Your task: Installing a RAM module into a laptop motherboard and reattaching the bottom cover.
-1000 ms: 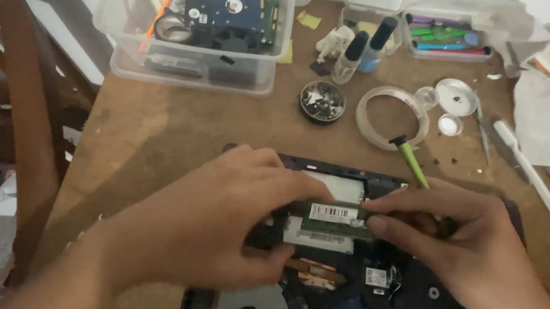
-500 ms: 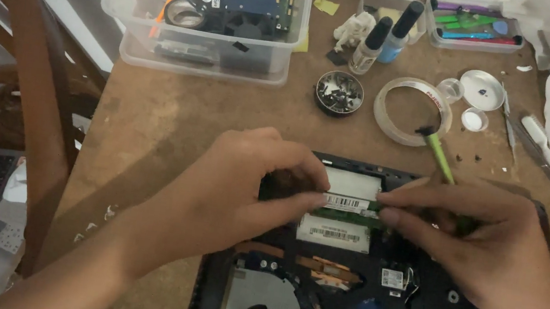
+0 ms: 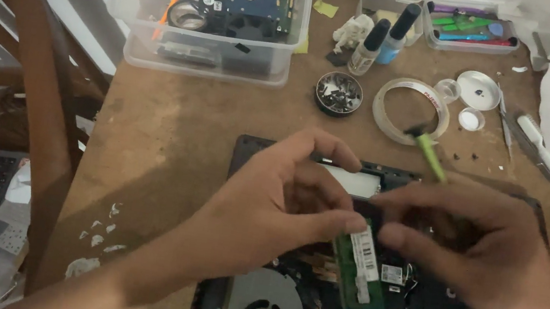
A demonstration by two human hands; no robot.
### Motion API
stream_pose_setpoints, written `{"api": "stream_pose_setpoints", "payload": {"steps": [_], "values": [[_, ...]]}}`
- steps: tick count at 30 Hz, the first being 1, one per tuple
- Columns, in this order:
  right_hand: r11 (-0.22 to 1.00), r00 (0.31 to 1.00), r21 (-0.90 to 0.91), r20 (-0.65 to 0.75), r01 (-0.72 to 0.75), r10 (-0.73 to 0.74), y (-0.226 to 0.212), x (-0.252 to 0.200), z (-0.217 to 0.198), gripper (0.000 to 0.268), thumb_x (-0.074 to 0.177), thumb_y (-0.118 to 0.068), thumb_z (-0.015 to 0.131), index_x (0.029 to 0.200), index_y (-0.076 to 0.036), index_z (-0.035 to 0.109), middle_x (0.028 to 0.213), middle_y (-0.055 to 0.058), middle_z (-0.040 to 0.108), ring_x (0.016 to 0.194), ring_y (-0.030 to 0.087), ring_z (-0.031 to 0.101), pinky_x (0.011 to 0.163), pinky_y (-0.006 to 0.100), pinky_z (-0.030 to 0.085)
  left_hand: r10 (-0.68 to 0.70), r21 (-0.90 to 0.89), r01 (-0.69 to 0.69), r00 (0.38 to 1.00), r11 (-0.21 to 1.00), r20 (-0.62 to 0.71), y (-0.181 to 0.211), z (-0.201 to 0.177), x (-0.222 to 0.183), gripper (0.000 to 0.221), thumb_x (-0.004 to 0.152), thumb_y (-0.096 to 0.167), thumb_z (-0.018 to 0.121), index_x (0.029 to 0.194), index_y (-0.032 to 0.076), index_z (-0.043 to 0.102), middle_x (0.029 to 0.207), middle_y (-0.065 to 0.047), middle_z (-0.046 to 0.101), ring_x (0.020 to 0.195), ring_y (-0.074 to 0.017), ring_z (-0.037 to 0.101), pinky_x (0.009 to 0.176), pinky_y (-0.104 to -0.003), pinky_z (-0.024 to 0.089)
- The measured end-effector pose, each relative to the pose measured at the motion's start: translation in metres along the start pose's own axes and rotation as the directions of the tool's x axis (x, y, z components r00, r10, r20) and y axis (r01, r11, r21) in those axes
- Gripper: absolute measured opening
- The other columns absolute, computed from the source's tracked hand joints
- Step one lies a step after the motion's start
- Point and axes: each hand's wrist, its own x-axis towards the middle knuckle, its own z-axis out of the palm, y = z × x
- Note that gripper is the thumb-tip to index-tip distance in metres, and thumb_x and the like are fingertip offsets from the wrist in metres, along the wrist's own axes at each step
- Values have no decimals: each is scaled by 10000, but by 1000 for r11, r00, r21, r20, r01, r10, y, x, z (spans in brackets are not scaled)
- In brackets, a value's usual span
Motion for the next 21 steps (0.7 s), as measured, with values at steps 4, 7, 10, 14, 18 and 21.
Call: {"api": "stream_pose_setpoints", "payload": {"steps": [4, 7, 10, 14, 18, 21], "values": [[981, 986, 156, 138, -116, 95, -10, 1, 5, 339, 740, -76, 847, 1077, -76, 878, 752, 101, 858, 489, 152, 569, 404, 365, 456, -22, -71, 22, 1000, 997, 9, 0, 5, -1, 522, 778, 141, 808, 1210, 49, 531, 774, -76, 752, 643, -106, 661, 570, -259, 567], [946, 963, 189, 104, -263, 247, -14, 3, 8, 262, 711, -43, 881, 969, -26, 916, 713, 140, 890, 532, 176, 622, 473, 347, 521, -77, -100, 69, 994, 993, -76, 1, 11, 1, 590, 729, 163, 825, 1237, 60, 543, 798, -90, 767, 663, -127, 694, 608, -263, 579], [918, 953, 266, 6, -295, 304, -6, 4, 9, 198, 749, -15, 860, 940, 37, 880, 616, 113, 725, 557, 158, 614, 502, 314, 502, -39, 61, 50, 984, 997, -174, 2, 16, -8, 736, 630, 332, 833, 1254, 96, 522, 901, -52, 729, 747, -130, 676, 651, -281, 591], [823, 882, 441, -132, -357, 453, -20, 8, 15, 426, 785, 98, 751, 1210, 69, 770, 753, 267, 742, 688, 288, 707, 674, 381, 607, 170, 510, -75, 975, 857, -141, -16, 25, -14, 556, 626, 423, 897, 1008, 172, 580, 847, 20, 662, 743, -98, 591, 565, -281, 568], [904, 929, 302, -119, -302, 350, -18, 3, 9, 457, 768, 49, 792, 1224, 19, 801, 677, 211, 763, 631, 231, 715, 614, 342, 521, 484, 617, -385, 875, 687, 7, -30, 18, -14, 310, 771, 177, 803, 987, 115, 590, 911, -20, 669, 773, -207, 610, 725, -342, 481], [897, 903, 139, -28, -420, 428, -17, 2, 2, 501, 725, 11, 855, 1214, -91, 870, 796, 120, 819, 695, 202, 746, 632, 362, 617, 436, 670, -339, 900, 661, 25, -27, 8, -12, 341, 787, 203, 801, 1097, 138, 674, 1007, -30, 720, 875, -207, 645, 803, -335, 508]]}}
